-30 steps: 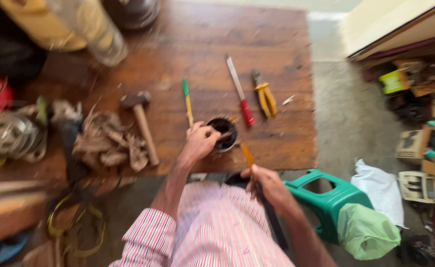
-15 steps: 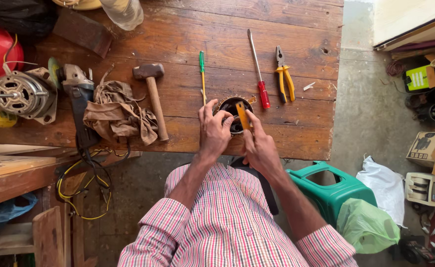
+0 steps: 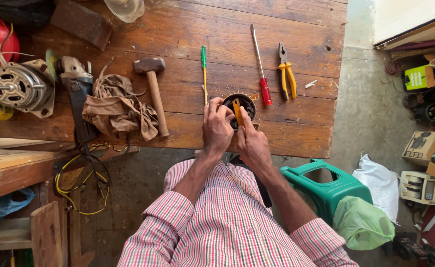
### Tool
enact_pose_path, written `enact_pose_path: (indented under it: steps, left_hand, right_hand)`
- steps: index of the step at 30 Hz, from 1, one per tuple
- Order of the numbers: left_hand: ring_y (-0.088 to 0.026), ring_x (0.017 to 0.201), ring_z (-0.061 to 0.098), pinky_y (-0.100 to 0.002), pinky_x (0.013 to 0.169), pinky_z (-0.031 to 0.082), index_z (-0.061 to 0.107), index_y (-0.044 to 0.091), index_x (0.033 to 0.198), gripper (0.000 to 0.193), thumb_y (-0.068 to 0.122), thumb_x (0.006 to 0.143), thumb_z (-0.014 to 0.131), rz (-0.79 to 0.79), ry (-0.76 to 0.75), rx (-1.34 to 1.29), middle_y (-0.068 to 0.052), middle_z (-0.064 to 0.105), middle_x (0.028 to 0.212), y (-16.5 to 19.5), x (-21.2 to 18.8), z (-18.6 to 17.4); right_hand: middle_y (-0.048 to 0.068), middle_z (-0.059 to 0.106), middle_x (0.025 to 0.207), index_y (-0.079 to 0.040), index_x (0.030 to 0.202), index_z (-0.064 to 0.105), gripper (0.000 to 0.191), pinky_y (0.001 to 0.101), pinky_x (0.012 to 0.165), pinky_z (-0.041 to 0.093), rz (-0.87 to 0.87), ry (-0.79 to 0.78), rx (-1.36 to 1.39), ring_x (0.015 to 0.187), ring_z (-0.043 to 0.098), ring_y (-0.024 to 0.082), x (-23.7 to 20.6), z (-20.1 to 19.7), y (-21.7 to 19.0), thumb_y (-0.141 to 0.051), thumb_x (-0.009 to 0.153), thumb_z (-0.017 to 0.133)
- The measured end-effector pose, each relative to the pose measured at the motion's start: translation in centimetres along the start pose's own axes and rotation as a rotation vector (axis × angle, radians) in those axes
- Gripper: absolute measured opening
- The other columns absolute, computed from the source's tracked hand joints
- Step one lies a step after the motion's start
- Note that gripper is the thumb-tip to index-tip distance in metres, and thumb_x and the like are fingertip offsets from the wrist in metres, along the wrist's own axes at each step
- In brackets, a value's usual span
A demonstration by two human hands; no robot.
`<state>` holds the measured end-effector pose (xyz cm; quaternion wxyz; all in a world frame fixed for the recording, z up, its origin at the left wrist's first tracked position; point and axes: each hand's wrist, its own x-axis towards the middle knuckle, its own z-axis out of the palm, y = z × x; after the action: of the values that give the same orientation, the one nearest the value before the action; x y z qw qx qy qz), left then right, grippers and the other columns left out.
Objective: The person works on a small round motor component at a wooden workbench, prying at its contents by hand. They wipe their hands with a rag, retrieve dark motor parts from a green plastic bag on the floor, reach into a shelf, then hold the component and file its edge with a flat file before tipping the part to empty debris onto the table.
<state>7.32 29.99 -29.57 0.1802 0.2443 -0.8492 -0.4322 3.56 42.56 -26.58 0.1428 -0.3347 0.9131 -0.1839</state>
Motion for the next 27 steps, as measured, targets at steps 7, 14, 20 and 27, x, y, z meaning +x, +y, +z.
enact_pose_path:
  steps: [7,14,20,27]
  left_hand:
    - [-0.032,0.115,0.060,-0.043,0.092,0.057,0.069,0.000,0.087,0.002,-0.002,0.086,0.071,-0.004,0.023,0.003,-0.014,0.060,0.123,0.0,0.2,0.7]
    - [-0.033,0.114,0.060,-0.044,0.090,0.057,0.070,-0.001,0.086,0.003,0.000,0.087,0.072,0.010,0.022,0.025,-0.015,0.061,0.124,-0.4,-0.1,1.1]
    - [-0.032,0.117,0.061,-0.037,0.084,0.062,0.069,-0.001,0.085,0.009,0.004,0.093,0.067,0.048,-0.029,0.017,-0.016,0.062,0.130,-0.6,0.2,2.2]
    - [-0.033,0.119,0.061,-0.043,0.094,0.058,0.069,-0.001,0.090,0.006,0.002,0.094,0.064,0.062,-0.039,-0.003,-0.014,0.062,0.132,-0.2,0.5,1.4]
  right_hand:
    - [0.029,0.072,0.087,-0.008,0.159,0.034,0.060,0.0477,0.054,0.055,0.278,-0.052,0.272,0.056,0.068,0.034,-1.0,-1.6,-1.5,-0.016,0.102,0.048]
    - [0.027,0.070,0.085,-0.002,0.153,0.041,0.055,0.0449,0.052,0.056,0.137,0.089,0.261,0.058,0.069,0.032,-1.7,-1.7,-1.7,-0.014,0.101,0.050]
    - [0.019,0.065,0.062,0.001,0.154,0.039,0.054,0.0395,0.040,0.050,0.282,0.062,0.337,0.046,0.063,0.025,-2.2,-1.6,-1.7,-0.015,0.102,0.048]
    - [0.017,0.070,0.095,-0.007,0.159,0.038,0.049,0.0302,0.041,0.052,0.104,0.459,0.343,0.051,0.061,0.012,-2.2,-4.6,-2.8,-0.013,0.110,0.046]
